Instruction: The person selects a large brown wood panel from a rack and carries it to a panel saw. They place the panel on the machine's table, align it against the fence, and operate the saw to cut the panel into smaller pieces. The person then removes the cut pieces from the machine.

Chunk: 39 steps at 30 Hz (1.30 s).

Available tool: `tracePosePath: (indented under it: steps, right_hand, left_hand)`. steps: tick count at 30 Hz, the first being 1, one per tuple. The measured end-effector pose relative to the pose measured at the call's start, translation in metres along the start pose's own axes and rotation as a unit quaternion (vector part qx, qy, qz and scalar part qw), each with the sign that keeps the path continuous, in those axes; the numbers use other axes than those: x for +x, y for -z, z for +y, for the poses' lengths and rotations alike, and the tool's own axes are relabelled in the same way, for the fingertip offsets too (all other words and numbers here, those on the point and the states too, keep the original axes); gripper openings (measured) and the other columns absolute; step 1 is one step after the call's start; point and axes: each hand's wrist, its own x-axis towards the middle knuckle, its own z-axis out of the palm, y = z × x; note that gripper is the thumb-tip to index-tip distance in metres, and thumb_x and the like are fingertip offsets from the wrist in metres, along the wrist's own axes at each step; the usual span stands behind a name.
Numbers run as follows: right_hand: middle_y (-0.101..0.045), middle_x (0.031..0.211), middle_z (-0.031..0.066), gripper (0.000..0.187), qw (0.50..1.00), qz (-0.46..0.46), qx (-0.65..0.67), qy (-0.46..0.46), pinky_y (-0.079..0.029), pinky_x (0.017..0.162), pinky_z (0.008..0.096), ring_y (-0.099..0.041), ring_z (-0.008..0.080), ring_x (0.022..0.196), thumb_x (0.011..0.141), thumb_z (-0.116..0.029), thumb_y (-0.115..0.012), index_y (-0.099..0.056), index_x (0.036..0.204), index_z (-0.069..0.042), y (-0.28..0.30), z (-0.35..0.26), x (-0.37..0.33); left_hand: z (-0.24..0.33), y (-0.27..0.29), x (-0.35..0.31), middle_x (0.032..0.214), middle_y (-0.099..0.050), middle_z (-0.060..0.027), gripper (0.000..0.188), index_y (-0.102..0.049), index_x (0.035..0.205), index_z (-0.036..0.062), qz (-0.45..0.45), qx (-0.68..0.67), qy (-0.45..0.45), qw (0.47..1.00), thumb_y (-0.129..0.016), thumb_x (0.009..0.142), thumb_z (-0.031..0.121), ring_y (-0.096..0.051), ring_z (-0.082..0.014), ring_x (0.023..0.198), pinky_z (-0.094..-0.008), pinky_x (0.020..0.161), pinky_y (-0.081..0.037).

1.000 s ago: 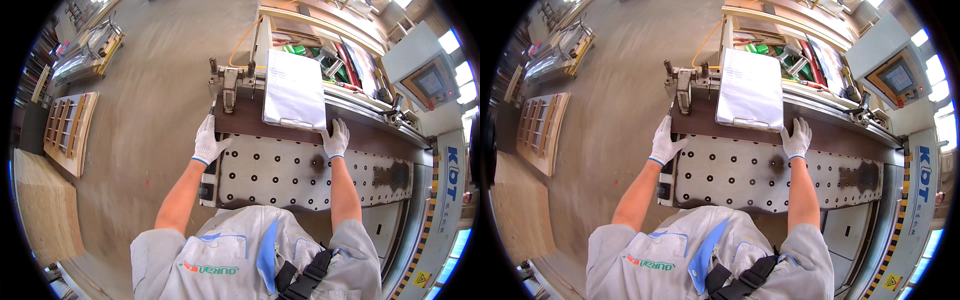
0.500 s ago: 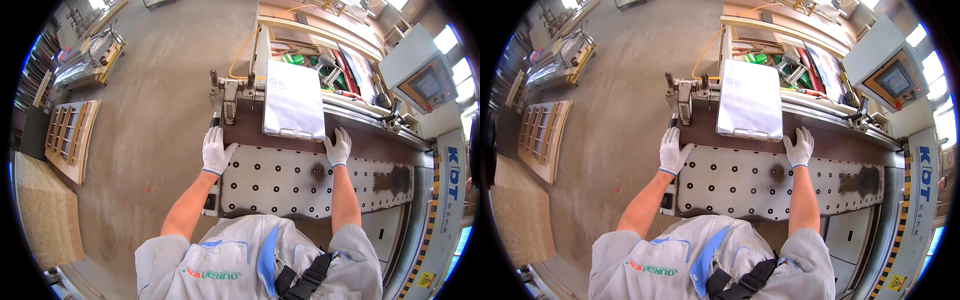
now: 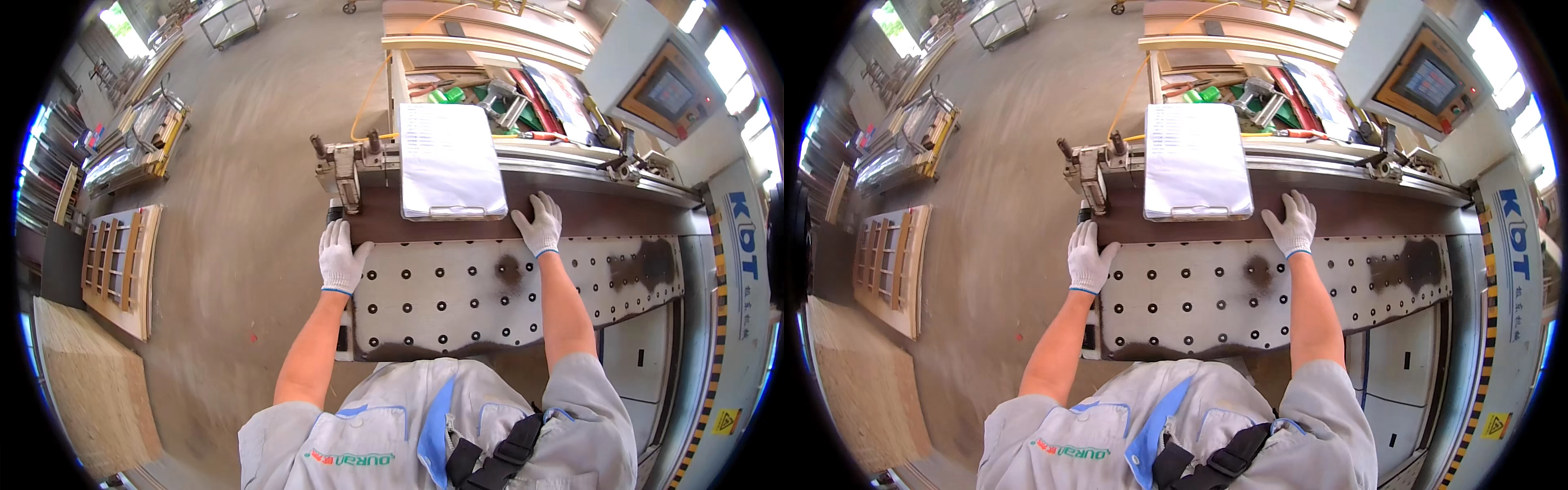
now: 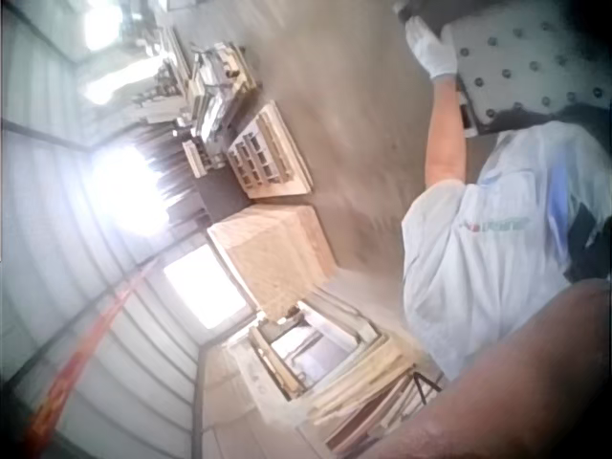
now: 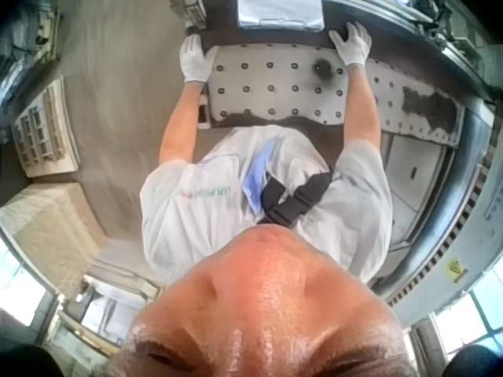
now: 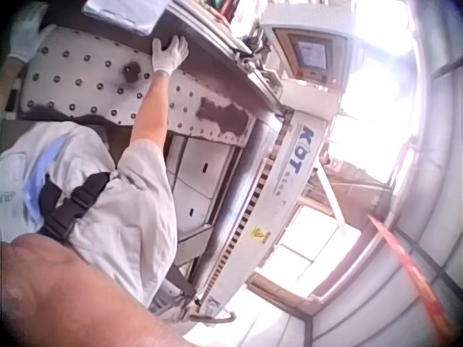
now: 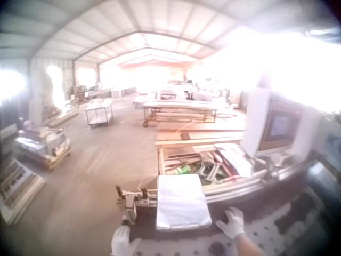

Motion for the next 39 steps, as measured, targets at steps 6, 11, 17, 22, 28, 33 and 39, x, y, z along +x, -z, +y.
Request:
tracePosePath:
  steps: [6,11,17,22,28,33,39]
  right_hand:
    - [-0.056,0.150,0.0234,0.066,0.996,0.025,0.084,0.002,-0.037,0.118,0.0518,-0.049,0.0451,0.138,0.090,-0.048,-0.075,-0.067,0.133,0.000,0.011,0.053,-0.012]
    - [-0.058,0.144,0.0318,0.078,0.934,0.113,-0.143,-0.307,-0.036,0.117,0.0534,-0.051,0.0419,0.138,0.095,-0.060,-0.063,-0.060,0.141,0.003,0.065,0.187,-0.047]
    - [-0.039,0.160,0.0348,0.101,0.930,0.005,-0.088,-0.358,-0.017,0.127,0.0570,-0.029,0.0476,0.154,0.089,-0.072,-0.061,-0.045,0.154,0.004,0.084,0.223,-0.011]
    - [-0.032,0.159,0.0440,0.107,0.946,-0.006,-0.055,-0.321,-0.013,0.128,0.0576,-0.024,0.0540,0.155,0.086,-0.072,-0.066,-0.041,0.156,0.004,0.078,0.250,-0.029]
    - [-0.030,0.158,0.0480,0.105,0.952,-0.034,-0.052,-0.300,-0.011,0.127,0.0601,-0.022,0.0593,0.153,0.084,-0.073,-0.067,-0.045,0.155,0.001,0.093,0.244,-0.033]
    - [-0.030,0.157,0.0491,0.103,0.951,-0.060,-0.043,-0.300,-0.011,0.127,0.0610,-0.021,0.0600,0.152,0.083,-0.072,-0.068,-0.046,0.154,-0.001,0.107,0.240,-0.031]
    - [-0.027,0.158,0.0493,0.104,0.958,-0.021,-0.002,-0.287,-0.010,0.126,0.0647,-0.019,0.0614,0.153,0.081,-0.070,-0.072,-0.045,0.154,-0.001,0.092,0.242,-0.033]
  left_hand:
    - [0.006,-0.003,-0.007,0.140,-0.062,-0.0240,0.071,-0.063,0.133,-0.0045,0.029,0.016,0.023,0.999,-0.085,0.081,0.039,-0.055,-0.0416,0.135,-0.0547,0.117,-0.040]
    - [0.098,-0.023,0.010,0.140,-0.061,-0.0213,0.077,-0.062,0.135,-0.0001,-0.010,0.046,-0.126,0.991,-0.087,0.075,0.041,-0.051,-0.0415,0.136,-0.0551,0.118,-0.038]
    - [0.148,-0.084,0.029,0.148,-0.061,-0.0211,0.079,-0.061,0.146,0.0061,-0.151,0.007,-0.133,0.980,-0.080,0.082,0.048,-0.053,-0.0417,0.139,-0.0532,0.121,-0.034]
    - [0.138,-0.097,0.035,0.149,-0.058,-0.0244,0.077,-0.063,0.143,0.0034,-0.155,0.016,-0.157,0.975,-0.079,0.083,0.050,-0.050,-0.0455,0.141,-0.0552,0.122,-0.032]
    - [0.136,-0.100,0.029,0.149,-0.058,-0.0251,0.073,-0.064,0.141,0.0021,-0.174,0.041,-0.128,0.976,-0.080,0.084,0.044,-0.050,-0.0465,0.140,-0.0561,0.121,-0.034]
    - [0.137,-0.099,0.027,0.147,-0.059,-0.0254,0.073,-0.065,0.140,0.0017,-0.166,0.031,-0.119,0.978,-0.079,0.085,0.047,-0.051,-0.0462,0.140,-0.0538,0.121,-0.035]
    - [0.150,-0.089,0.032,0.134,-0.066,-0.0262,0.063,-0.068,0.127,-0.0025,-0.137,0.044,-0.155,0.977,-0.079,0.082,0.040,-0.057,-0.0476,0.128,-0.0570,0.114,-0.040]
